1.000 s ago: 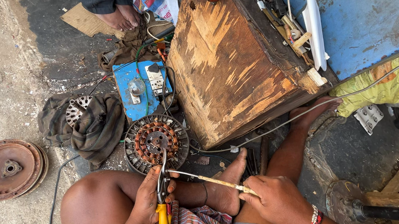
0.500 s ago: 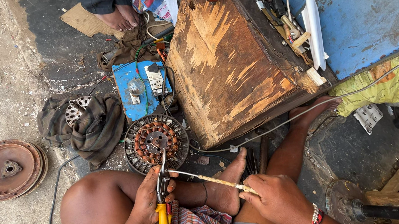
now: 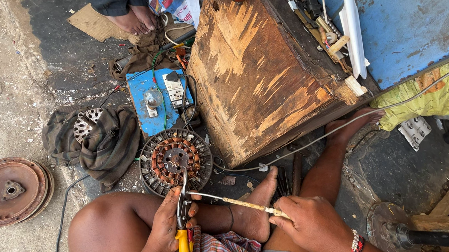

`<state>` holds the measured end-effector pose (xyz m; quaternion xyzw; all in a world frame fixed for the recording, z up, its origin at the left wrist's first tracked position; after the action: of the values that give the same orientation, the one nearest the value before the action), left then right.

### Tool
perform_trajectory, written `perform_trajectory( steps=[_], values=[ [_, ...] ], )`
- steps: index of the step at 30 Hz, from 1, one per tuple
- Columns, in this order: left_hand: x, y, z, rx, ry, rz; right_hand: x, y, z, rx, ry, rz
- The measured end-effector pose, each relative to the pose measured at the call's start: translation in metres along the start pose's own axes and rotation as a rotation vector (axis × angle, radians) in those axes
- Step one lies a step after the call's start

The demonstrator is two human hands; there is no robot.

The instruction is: The person sits on the ground rewinding an electric motor stator, feeding and pressing wire into the slots of the winding. They hold the stator steady with one hand and use pliers and a small stick tool to push and pack the wire into place around the slots.

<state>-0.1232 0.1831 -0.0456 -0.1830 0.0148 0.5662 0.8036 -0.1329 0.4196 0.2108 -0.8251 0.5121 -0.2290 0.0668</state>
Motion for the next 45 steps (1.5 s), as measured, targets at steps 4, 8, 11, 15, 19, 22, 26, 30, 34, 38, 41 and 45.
perform_trajectory(
  steps=[4, 8, 11, 15, 19, 22, 26, 30, 34, 38, 41, 45],
  values=[
    [0.0, 0.0, 0.0, 0.006, 0.001, -0.001, 0.002, -0.001, -0.001, -0.025, -0.012, -0.032],
    [0.0, 0.0, 0.0, -0.005, 0.043, -0.007, 0.005, -0.002, -0.002, -0.091, -0.101, -0.127],
    [0.0, -0.001, 0.0, -0.007, 0.106, -0.018, 0.005, -0.002, -0.002, -0.089, -0.145, -0.175],
    [0.001, -0.003, 0.001, 0.054, 0.138, -0.015, 0.0, -0.002, 0.001, -0.055, -0.089, -0.138],
    [-0.001, -0.003, 0.0, 0.016, 0.15, -0.031, -0.016, 0.003, 0.01, -0.049, 0.104, -0.018],
    [-0.002, -0.004, 0.001, 0.023, 0.169, -0.04, -0.036, 0.01, 0.022, 0.021, 0.259, 0.097],
    [-0.002, -0.005, 0.004, 0.021, 0.19, -0.067, -0.062, 0.015, 0.036, 0.066, 0.428, 0.083],
    [-0.003, -0.006, 0.002, 0.0, 0.262, -0.076, -0.091, 0.019, 0.053, 0.375, 0.877, 0.504],
    [-0.003, -0.005, -0.003, -0.003, 0.282, -0.032, -0.101, 0.023, 0.059, 0.477, 1.034, 0.664],
    [0.001, 0.003, -0.008, -0.025, 0.253, 0.026, -0.098, 0.021, 0.069, 0.472, 1.034, 0.704],
    [0.003, 0.006, -0.01, -0.028, 0.216, 0.007, -0.087, 0.022, 0.064, 0.316, 0.84, 0.356],
    [0.002, 0.004, -0.011, -0.056, 0.197, -0.034, -0.063, 0.012, 0.044, -0.026, 0.327, 0.049]
  ],
)
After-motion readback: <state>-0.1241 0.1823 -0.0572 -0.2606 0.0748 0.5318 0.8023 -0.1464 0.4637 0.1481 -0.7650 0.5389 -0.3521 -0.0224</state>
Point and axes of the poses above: each hand's wrist, its own y-axis towards the middle knuckle, its own z-axis out of the palm, x = y × z, the point moved 3 cm from there along y, towards the middle knuckle, and after that the axes turned 7 degrees about x, right-handed, at the moved point
